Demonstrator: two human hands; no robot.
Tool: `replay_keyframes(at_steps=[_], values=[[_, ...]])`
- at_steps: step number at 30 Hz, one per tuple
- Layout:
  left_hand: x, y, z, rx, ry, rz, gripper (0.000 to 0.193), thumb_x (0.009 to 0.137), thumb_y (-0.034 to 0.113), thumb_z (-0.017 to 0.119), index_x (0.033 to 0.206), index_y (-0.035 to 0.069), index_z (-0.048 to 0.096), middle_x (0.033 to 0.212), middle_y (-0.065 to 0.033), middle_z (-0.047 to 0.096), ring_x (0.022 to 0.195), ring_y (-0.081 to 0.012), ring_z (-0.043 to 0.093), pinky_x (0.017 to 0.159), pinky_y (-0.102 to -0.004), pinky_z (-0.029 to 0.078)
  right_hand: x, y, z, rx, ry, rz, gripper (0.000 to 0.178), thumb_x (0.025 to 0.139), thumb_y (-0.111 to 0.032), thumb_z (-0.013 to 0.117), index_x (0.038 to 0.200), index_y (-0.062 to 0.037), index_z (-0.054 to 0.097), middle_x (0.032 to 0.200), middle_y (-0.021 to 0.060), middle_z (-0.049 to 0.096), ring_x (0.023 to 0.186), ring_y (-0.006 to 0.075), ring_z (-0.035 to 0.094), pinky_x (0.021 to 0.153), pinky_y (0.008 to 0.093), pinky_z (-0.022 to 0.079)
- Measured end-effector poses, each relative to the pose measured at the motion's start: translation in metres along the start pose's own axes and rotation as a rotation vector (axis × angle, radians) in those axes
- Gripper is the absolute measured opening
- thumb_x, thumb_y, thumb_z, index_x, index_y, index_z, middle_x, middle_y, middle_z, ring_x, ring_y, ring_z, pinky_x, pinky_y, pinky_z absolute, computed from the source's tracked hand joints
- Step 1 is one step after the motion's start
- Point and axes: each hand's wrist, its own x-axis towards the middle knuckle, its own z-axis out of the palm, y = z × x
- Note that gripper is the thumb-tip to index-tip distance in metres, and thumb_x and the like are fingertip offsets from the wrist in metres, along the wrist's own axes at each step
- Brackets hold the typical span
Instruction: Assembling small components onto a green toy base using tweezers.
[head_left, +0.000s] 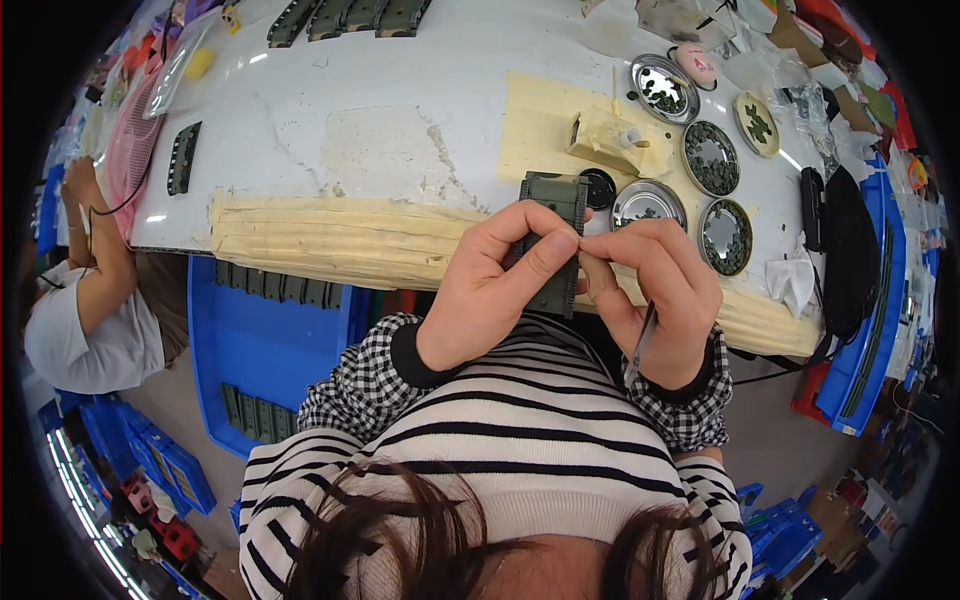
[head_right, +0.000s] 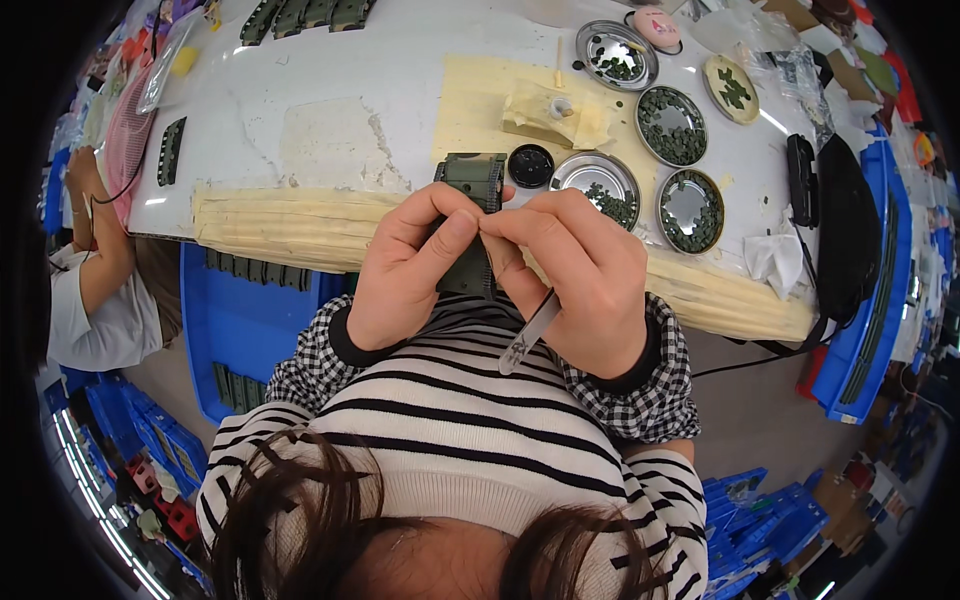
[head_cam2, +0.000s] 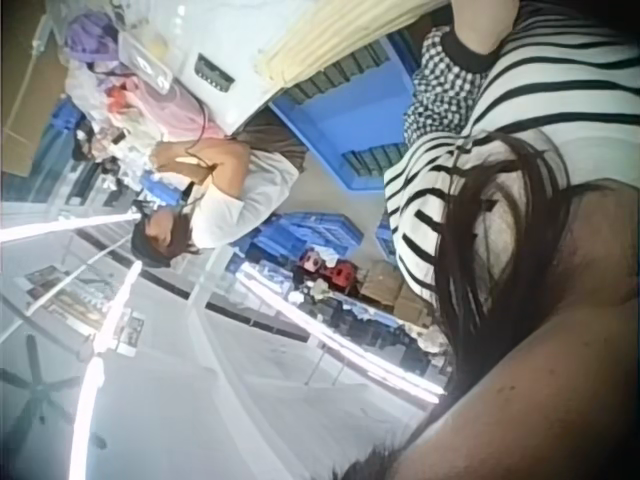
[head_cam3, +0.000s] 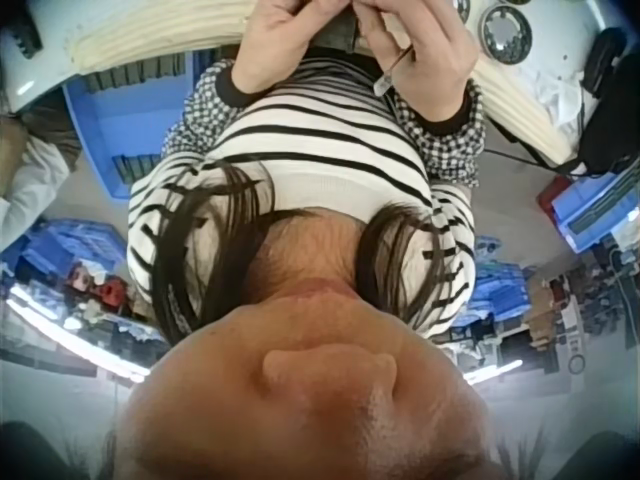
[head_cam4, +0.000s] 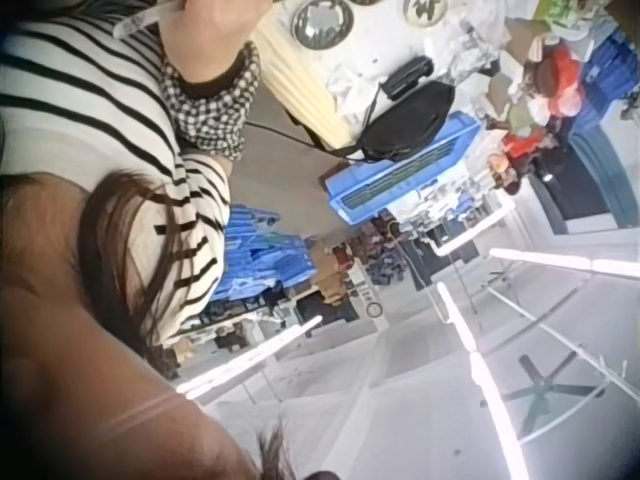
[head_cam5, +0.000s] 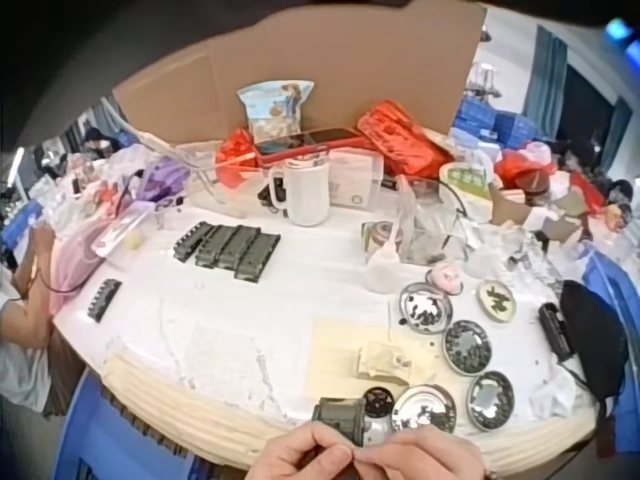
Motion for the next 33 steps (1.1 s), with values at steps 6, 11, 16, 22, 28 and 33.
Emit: replay_keyframes(at_steps=[6,11,16,22,28,33], values=[[-0.003,0.002,0.013,0.04,0.092,0.084,0.036,0.099,0.007,0.047,0.135,0.002,0.043,0.109,-0.0079,0.06,0.098,-0.011,0.054,0.087,-0.0234,0.044,0.003,-0.005,-0.006,-0.004,0.055,0.091,0.023,0.068,0.008,0.073,0.088,-0.0005,0.065,0.078,0.0093,0.059,0.062,0.0225,0.061,0.054,0.0288,0.049],[-0.005,-0.004,0.012,0.435,0.159,0.298,0.065,0.088,-0.001,0.057,0.147,0.004,0.029,0.097,-0.0163,0.065,0.079,-0.0181,0.062,0.076,-0.026,0.048,0.013,-0.003,-0.005,-0.029,0.047,0.043,0.023,0.069,0.008,0.071,0.09,-0.0005,0.064,0.079,0.009,0.059,0.061,0.0215,0.059,0.054,0.0285,0.048],[-0.006,0.0,0.006,0.746,0.111,0.367,0.064,0.084,-0.004,0.059,0.144,0.003,0.037,0.094,-0.0201,0.065,0.076,-0.0279,0.064,0.072,-0.0291,0.051,0.015,0.005,0.006,-0.017,0.043,0.007,0.023,0.07,0.007,0.071,0.09,-0.0004,0.064,0.08,0.0085,0.059,0.061,0.0207,0.06,0.052,0.0286,0.048],[-0.008,0.0,0.006,0.864,0.128,0.402,0.061,0.082,-0.007,0.058,0.141,0.003,0.043,0.088,-0.0138,0.065,0.067,-0.015,0.061,0.065,-0.0233,0.049,0.014,0.006,0.004,-0.05,0.006,-0.018,0.024,0.069,0.006,0.071,0.091,-0.001,0.064,0.081,0.0087,0.059,0.062,0.0223,0.06,0.052,0.0298,0.048],[-0.008,0.003,0.006,0.904,0.129,0.433,0.062,0.081,-0.006,0.06,0.14,0.001,0.043,0.077,-0.0144,0.061,0.06,-0.0194,0.058,0.06,-0.0262,0.047,0.011,0.005,0.0,-0.103,-0.06,-0.056,0.025,0.071,0.004,0.07,0.094,-0.0018,0.065,0.082,0.0092,0.06,0.063,0.024,0.061,0.055,0.0319,0.049],[-0.009,0.005,0.005,0.969,0.123,0.485,0.065,0.079,-0.007,0.062,0.141,0.001,0.043,0.072,-0.0142,0.057,0.056,-0.0225,0.053,0.057,-0.0288,0.046,0.01,0.008,0.001,-0.15,-0.078,-0.125,0.03,0.067,0.003,0.069,0.096,-0.0013,0.065,0.083,0.0091,0.06,0.061,0.0231,0.059,0.053,0.0318,0.047]])
